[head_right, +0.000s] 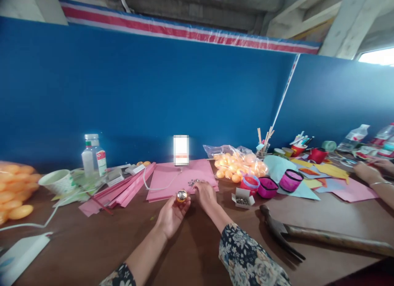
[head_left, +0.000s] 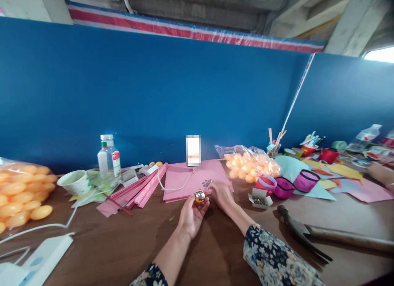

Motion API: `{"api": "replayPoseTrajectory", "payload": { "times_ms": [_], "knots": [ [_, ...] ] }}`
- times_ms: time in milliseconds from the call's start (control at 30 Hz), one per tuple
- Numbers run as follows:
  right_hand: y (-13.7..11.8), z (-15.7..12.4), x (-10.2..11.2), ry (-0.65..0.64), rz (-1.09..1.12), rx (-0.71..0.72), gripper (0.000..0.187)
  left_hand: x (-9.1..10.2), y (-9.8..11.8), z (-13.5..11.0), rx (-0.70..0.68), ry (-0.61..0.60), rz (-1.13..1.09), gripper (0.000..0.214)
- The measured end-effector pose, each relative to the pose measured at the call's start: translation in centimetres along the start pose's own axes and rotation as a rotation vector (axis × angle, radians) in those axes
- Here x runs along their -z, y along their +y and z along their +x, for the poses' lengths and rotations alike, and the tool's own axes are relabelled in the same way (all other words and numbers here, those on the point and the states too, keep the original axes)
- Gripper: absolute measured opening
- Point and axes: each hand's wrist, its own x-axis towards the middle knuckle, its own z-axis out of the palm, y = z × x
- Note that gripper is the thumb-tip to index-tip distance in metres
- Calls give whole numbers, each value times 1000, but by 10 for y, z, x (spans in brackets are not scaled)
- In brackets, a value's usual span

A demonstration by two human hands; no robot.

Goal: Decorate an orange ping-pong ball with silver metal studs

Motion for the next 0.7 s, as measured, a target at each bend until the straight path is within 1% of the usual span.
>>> {"api": "replayPoseTrajectory", "payload": {
  "times_ms": [167, 233, 367, 500, 600, 700],
  "knots": [
    [0, -4, 6, 45, 26, -11, 17, -1, 0, -1, -38, -24, 2, 25],
    [3, -6, 8, 73, 93, -25, 15, -1, 0, -1, -46, -31, 5, 30],
    [9, -11, 6, 137, 301, -38, 13, -1, 0, -2, -68, -74, 10, 37],
    [10, -15, 1, 130, 458, -6, 12, -1, 1, -3, -84, -85, 25, 40],
    [9, -17, 1, 124, 513, 22, 14, -1, 2, -3, -94, -73, 31, 40],
    [6, -18, 5, 128, 559, 7, 17, -2, 3, -3, -107, -55, 17, 35]
  ]
}}
